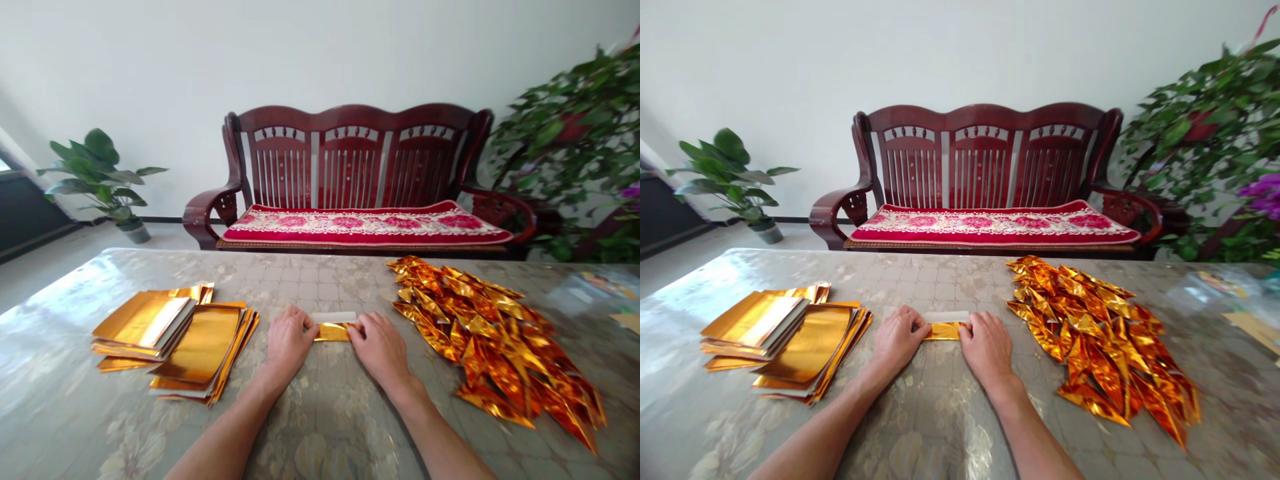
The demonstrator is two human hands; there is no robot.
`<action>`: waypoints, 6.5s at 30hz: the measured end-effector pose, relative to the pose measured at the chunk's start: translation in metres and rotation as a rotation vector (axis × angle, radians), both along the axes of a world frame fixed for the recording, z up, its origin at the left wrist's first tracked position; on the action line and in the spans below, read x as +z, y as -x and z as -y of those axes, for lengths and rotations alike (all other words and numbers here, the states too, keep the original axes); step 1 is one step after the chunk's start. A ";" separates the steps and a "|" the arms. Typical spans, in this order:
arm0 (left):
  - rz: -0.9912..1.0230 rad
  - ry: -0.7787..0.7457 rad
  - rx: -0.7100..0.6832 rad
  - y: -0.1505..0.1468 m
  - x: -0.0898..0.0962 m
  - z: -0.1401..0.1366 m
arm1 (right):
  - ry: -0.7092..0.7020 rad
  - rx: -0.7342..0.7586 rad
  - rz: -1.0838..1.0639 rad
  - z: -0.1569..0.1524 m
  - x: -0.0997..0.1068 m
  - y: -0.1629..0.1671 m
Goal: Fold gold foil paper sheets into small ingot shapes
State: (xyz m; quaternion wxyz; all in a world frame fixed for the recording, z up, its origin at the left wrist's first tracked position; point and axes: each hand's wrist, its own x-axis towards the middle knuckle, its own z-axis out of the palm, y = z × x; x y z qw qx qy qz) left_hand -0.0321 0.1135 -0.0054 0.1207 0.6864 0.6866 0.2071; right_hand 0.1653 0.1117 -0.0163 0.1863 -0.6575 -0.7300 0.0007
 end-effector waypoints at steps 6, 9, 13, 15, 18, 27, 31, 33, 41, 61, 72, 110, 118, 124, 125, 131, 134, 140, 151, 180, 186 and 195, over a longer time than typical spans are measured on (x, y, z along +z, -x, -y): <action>0.011 0.016 -0.011 0.001 0.000 0.003 | -0.009 0.022 0.010 0.000 0.000 0.000; 0.011 0.003 -0.016 0.001 0.000 0.004 | -0.013 0.020 0.006 -0.001 0.000 0.000; 0.010 -0.021 -0.028 0.002 -0.001 0.006 | -0.012 0.013 -0.007 0.000 -0.001 -0.001; 0.014 -0.033 -0.044 0.003 -0.001 0.006 | -0.012 0.011 -0.020 0.000 -0.001 -0.001; 0.017 -0.039 -0.066 0.005 0.000 0.007 | -0.003 0.006 -0.028 0.000 0.000 -0.001; 0.009 -0.049 -0.069 0.006 0.001 0.009 | -0.001 0.017 -0.013 0.000 0.000 -0.001; 0.004 -0.058 -0.077 0.006 0.001 0.010 | -0.008 0.029 -0.007 0.001 0.000 -0.002; -0.001 -0.073 -0.081 0.007 0.001 0.011 | -0.005 0.032 -0.009 0.001 0.000 -0.002; -0.041 -0.128 -0.099 0.009 -0.002 0.013 | -0.006 0.021 -0.013 0.000 -0.001 -0.002; -0.348 -0.038 -0.523 -0.018 0.015 0.029 | 0.029 -0.051 -0.117 -0.001 0.000 -0.001; -0.640 -0.183 -0.415 -0.039 -0.012 0.048 | -0.024 0.008 0.102 0.010 0.009 0.013; 0.204 -0.146 -0.186 0.023 -0.011 0.019 | 0.009 0.300 0.042 0.028 0.018 0.010; 0.207 -0.079 -0.368 0.017 -0.015 0.006 | 0.021 0.292 0.064 0.031 0.019 0.013; 0.176 -0.051 -0.472 0.014 -0.009 -0.011 | -0.003 0.291 0.083 0.028 0.016 0.014; 0.177 -0.050 -0.499 0.013 -0.009 -0.014 | -0.008 0.289 0.083 0.027 0.016 0.013; 0.216 -0.082 -0.538 0.006 -0.013 -0.021 | -0.032 0.316 0.034 0.022 0.015 0.005; 0.217 -0.080 -0.545 0.005 -0.013 -0.022 | -0.034 0.317 0.024 0.020 0.014 0.004; 0.225 -0.068 -0.503 0.004 -0.017 -0.023 | -0.048 0.319 0.061 0.019 0.011 0.005; 0.200 -0.105 -0.580 0.005 -0.015 -0.018 | -0.117 0.347 0.100 0.014 -0.004 -0.002; 0.218 -0.141 -0.526 0.001 -0.017 -0.014 | -0.142 0.401 0.056 0.010 0.001 0.002; 0.202 -0.133 -0.517 0.010 -0.017 -0.012 | -0.179 0.402 0.095 0.006 -0.001 0.003; 0.143 -0.151 -0.504 0.009 -0.014 -0.009 | -0.107 0.415 -0.005 0.005 0.003 0.003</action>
